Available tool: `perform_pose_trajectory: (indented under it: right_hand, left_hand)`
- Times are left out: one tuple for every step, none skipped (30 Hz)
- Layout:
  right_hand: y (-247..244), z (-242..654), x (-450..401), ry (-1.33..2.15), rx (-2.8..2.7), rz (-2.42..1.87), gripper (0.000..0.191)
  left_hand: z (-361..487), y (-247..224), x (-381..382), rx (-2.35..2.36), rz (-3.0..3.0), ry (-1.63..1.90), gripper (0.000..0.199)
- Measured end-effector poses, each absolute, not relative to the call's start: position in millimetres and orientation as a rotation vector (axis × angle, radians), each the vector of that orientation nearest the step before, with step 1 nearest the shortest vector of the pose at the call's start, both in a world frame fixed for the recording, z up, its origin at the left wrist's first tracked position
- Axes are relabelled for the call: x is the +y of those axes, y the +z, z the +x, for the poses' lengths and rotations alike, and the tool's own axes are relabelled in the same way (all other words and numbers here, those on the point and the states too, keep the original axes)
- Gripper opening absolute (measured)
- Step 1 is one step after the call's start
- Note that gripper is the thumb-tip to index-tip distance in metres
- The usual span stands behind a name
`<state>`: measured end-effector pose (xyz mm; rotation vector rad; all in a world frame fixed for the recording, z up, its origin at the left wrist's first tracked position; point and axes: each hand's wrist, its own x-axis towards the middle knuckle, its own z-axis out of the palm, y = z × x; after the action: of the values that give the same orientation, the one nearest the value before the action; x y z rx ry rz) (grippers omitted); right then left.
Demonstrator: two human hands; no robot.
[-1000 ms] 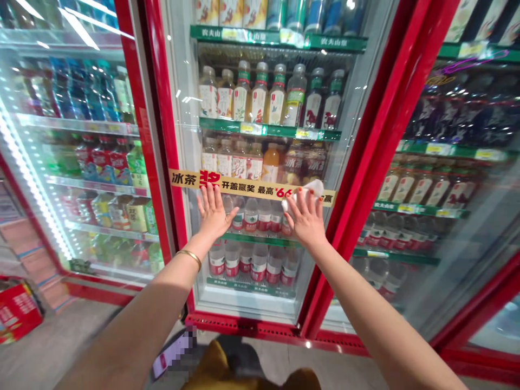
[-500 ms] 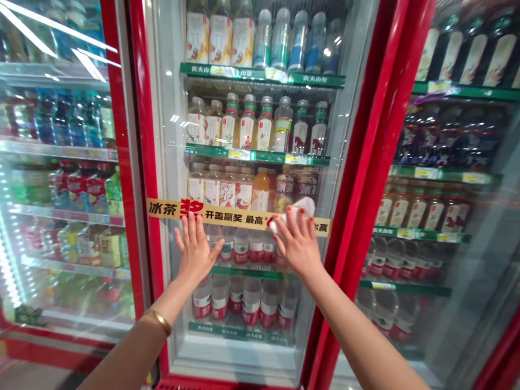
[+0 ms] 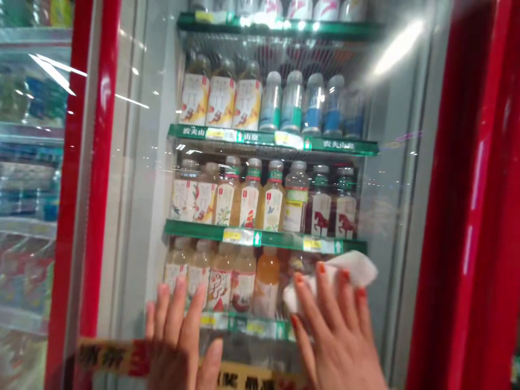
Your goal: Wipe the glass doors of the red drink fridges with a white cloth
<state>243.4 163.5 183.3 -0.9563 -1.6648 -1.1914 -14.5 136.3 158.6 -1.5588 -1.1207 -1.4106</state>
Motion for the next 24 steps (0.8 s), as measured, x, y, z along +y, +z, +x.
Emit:
perform_pose_trajectory:
  right_hand:
    - [200, 250, 163, -1.198, -1.614, -1.028, 0.086]
    - [213, 254, 164, -1.213, -1.598, -1.076, 0.092]
    - [222, 253, 164, -1.235, -1.566, -1.067, 0.095]
    - [231, 247, 164, -1.247, -1.542, -1.054, 0.099]
    - [242, 237, 163, -1.263, -1.594, -1.011, 0.1]
    - [256, 225, 162, -1.265, -1.672, -0.959, 0.098]
    - [275, 213, 159, -1.244, -1.753, -0.928, 0.094]
    - [298, 203, 157, -1.212, -1.823, -0.918, 0.089]
    - [323, 197, 155, -1.173, -1.856, -0.934, 0.086]
    - [348, 197, 153, -1.133, -1.845, -0.981, 0.084]
    - [371, 200, 151, -1.099, -1.798, -1.048, 0.084]
    - [388, 207, 149, -1.066, -1.732, -1.12, 0.085]
    - [399, 215, 147, -1.032, -1.658, -1.192, 0.085]
    - [403, 222, 144, -0.989, -1.588, -1.26, 0.084]
    - [401, 225, 140, -0.941, -1.536, -1.315, 0.083]
    - [396, 222, 135, -0.891, -1.511, -1.354, 0.083]
    - [391, 214, 130, -0.844, -1.523, -1.373, 0.084]
    - [388, 202, 125, -0.806, -1.564, -1.367, 0.087]
    - [389, 187, 122, -0.774, -1.64, -1.347, 0.089]
    - [396, 172, 120, -0.745, -1.758, -1.303, 0.09]
    - [408, 160, 121, -0.727, -1.853, -1.238, 0.088]
    - [425, 153, 125, -0.72, -1.923, -1.188, 0.086]
    - [445, 153, 131, -0.726, -1.938, -1.16, 0.084]
    - [464, 159, 138, -0.729, -1.902, -1.166, 0.084]
  left_hand:
    - [-17, 176, 135, -1.162, -1.575, -1.403, 0.084]
    - [-17, 196, 134, -1.197, -1.592, -1.389, 0.086]
    - [-17, 216, 133, -1.224, -1.609, -1.369, 0.086]
    - [-16, 238, 132, -1.241, -1.625, -1.345, 0.087]
    - [-14, 260, 132, -1.253, -1.634, -1.323, 0.087]
    - [-12, 282, 132, -1.271, -1.632, -1.311, 0.087]
    - [-9, 303, 132, -1.295, -1.624, -1.307, 0.087]
    - [-7, 322, 133, -1.324, -1.616, -1.305, 0.088]
    - [-4, 339, 133, -1.353, -1.611, -1.302, 0.089]
    - [-1, 354, 133, -1.379, -1.611, -1.297, 0.09]
    - [1, 367, 132, -1.401, -1.617, -1.29, 0.092]
    - [3, 378, 130, -1.421, -1.628, -1.282, 0.093]
    - [5, 387, 129, -1.439, -1.641, -1.277, 0.093]
    - [6, 394, 126, -1.459, -1.651, -1.277, 0.094]
    - [7, 399, 124, -1.474, -1.662, -1.279, 0.094]
    - [7, 404, 121, -1.49, -1.672, -1.28, 0.095]
    - [6, 407, 117, -1.503, -1.684, -1.281, 0.094]
    - [4, 411, 114, -1.507, -1.697, -1.282, 0.093]
    - [1, 414, 110, -1.503, -1.712, -1.281, 0.092]
    - [-3, 419, 108, -1.495, -1.726, -1.285, 0.09]
    - [-7, 426, 106, -1.483, -1.738, -1.294, 0.088]
    - [-12, 435, 105, -1.468, -1.746, -1.312, 0.087]
    - [-15, 445, 105, -1.45, -1.751, -1.336, 0.086]
    - [-18, 456, 107, -1.433, -1.754, -1.365, 0.086]
